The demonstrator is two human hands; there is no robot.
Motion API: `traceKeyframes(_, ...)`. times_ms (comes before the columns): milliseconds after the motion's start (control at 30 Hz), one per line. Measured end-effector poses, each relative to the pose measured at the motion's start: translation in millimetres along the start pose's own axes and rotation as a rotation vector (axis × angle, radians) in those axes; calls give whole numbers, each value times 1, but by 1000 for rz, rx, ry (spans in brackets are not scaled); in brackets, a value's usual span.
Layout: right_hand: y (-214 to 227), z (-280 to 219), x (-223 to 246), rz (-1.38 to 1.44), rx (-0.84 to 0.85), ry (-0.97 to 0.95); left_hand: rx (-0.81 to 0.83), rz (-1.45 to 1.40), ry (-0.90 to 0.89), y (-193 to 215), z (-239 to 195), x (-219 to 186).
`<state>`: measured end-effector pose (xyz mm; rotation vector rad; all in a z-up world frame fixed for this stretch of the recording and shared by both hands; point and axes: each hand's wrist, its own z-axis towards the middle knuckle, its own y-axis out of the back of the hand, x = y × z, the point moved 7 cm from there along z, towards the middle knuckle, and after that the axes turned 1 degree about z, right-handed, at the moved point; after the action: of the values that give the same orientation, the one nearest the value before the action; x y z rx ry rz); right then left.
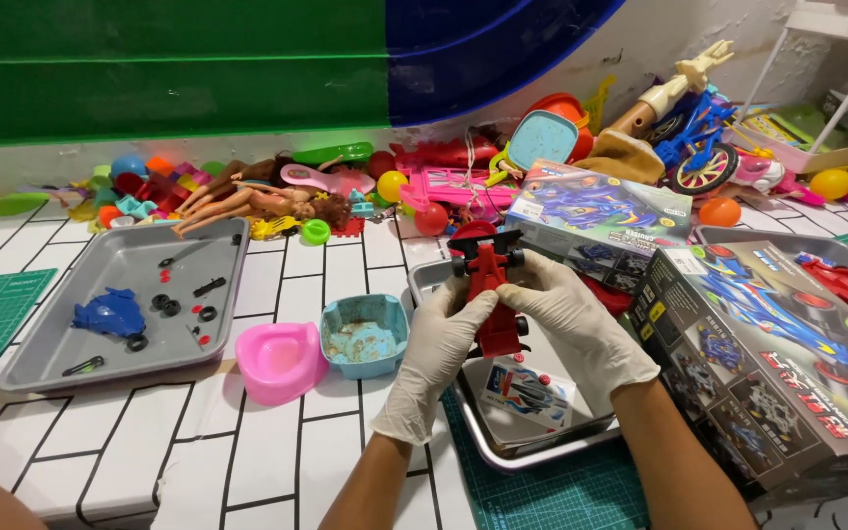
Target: The person assembles a red toy car chassis on a white tiled table. They attach wheels, a red body shell, and other small components to the black frame using their gloved hands. The workspace is cluttered with various toys, including dolls and plastic containers.
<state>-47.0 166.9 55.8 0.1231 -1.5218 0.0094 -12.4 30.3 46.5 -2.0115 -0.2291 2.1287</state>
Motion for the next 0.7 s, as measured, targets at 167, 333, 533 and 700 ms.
traceKeyframes(167,7,12,1,-232,17,-41,-107,39,-36,25,30,21)
traceKeyframes(333,4,-3,-22,-1001,209,-226,-312,-20,-41,54,43,14)
traceKeyframes(533,-3,14,-65,-1412,356,1,-356,-124,-54,62,42,15)
traceKeyframes(700,-4,13,-54,-1322,285,-41,-352,-116,-65,61,46,17)
